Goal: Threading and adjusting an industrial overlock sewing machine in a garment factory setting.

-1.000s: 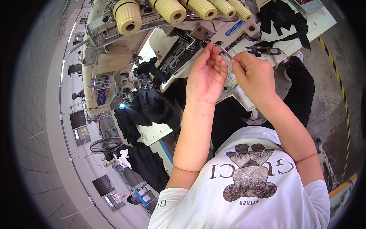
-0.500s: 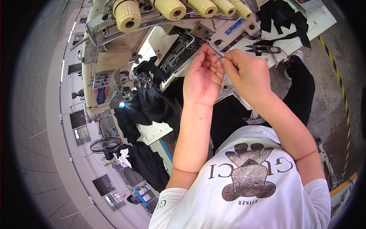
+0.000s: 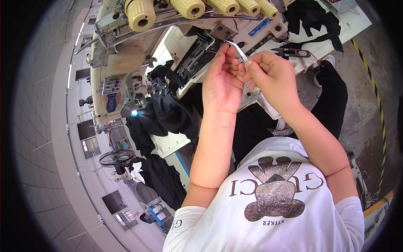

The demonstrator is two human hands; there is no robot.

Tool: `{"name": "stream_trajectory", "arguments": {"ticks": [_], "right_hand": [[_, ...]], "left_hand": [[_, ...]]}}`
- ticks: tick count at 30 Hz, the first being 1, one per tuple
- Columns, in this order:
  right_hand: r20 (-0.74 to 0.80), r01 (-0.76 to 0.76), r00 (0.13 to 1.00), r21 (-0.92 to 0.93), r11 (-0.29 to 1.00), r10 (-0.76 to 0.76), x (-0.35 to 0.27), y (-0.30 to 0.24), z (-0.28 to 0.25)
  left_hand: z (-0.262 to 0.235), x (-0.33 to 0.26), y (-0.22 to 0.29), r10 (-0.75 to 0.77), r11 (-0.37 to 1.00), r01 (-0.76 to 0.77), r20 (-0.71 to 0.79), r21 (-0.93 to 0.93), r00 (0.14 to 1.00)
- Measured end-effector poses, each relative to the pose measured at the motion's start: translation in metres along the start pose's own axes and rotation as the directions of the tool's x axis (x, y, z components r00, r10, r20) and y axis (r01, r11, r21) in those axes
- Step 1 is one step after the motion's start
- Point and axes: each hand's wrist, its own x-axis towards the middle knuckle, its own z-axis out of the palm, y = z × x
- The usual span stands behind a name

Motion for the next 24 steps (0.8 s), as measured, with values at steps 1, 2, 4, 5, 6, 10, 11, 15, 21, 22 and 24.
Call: {"name": "stream_trajectory", "arguments": {"ticks": [1, 2, 4, 5, 6, 10, 11, 15, 21, 22, 24], "right_hand": [[0.058, -0.107, 0.993, 0.169, 0.98, 0.099, 0.0, -0.001, 0.0], [0.132, -0.219, 0.974, 0.325, 0.92, 0.185, 0.0, -0.001, 0.001], [0.161, -0.246, 0.966, 0.349, 0.904, 0.2, -0.002, 0.002, 0.002], [0.191, -0.272, 0.958, 0.371, 0.888, 0.214, -0.003, 0.003, 0.002], [0.191, -0.273, 0.958, 0.372, 0.887, 0.214, -0.003, 0.003, 0.002], [0.235, -0.349, 0.935, 0.502, 0.791, 0.264, -0.002, 0.0, 0.0], [0.249, -0.376, 0.926, 0.542, 0.751, 0.284, -0.002, -0.001, 0.0], [0.291, -0.419, 0.908, 0.575, 0.703, 0.303, -0.002, 0.003, -0.001], [0.369, -0.5, 0.866, 0.642, 0.581, 0.338, -0.002, 0.001, -0.003], [0.369, -0.498, 0.867, 0.641, 0.584, 0.334, -0.002, 0.002, -0.003], [0.37, -0.496, 0.868, 0.639, 0.588, 0.33, -0.001, 0.002, -0.002]], "left_hand": [[-0.002, 0.0, 0.0, 0.016, 1.0, -0.016, 0.007, 0.016, 1.0], [-0.003, 0.0, 0.0, 0.017, 1.0, -0.017, 0.006, 0.017, 1.0], [-0.005, 0.0, 0.0, 0.032, 0.999, -0.032, -0.003, 0.036, 0.999], [-0.005, 0.0, 0.0, 0.032, 0.999, -0.032, -0.004, 0.037, 0.999], [-0.004, 0.0, -0.001, 0.051, 0.997, -0.05, -0.013, 0.055, 0.999], [0.005, -0.004, -0.003, 0.085, 0.99, -0.077, -0.066, 0.116, 0.994], [0.005, -0.004, -0.002, 0.085, 0.99, -0.077, -0.066, 0.116, 0.994], [0.006, -0.004, -0.002, 0.077, 0.991, -0.07, -0.058, 0.115, 0.995], [0.006, -0.003, -0.001, 0.067, 0.992, -0.06, -0.054, 0.113, 0.996], [0.005, -0.003, -0.001, 0.057, 0.992, -0.052, -0.041, 0.113, 0.998], [0.008, -0.003, -0.001, 0.058, 0.993, -0.052, -0.05, 0.109, 0.997]]}}
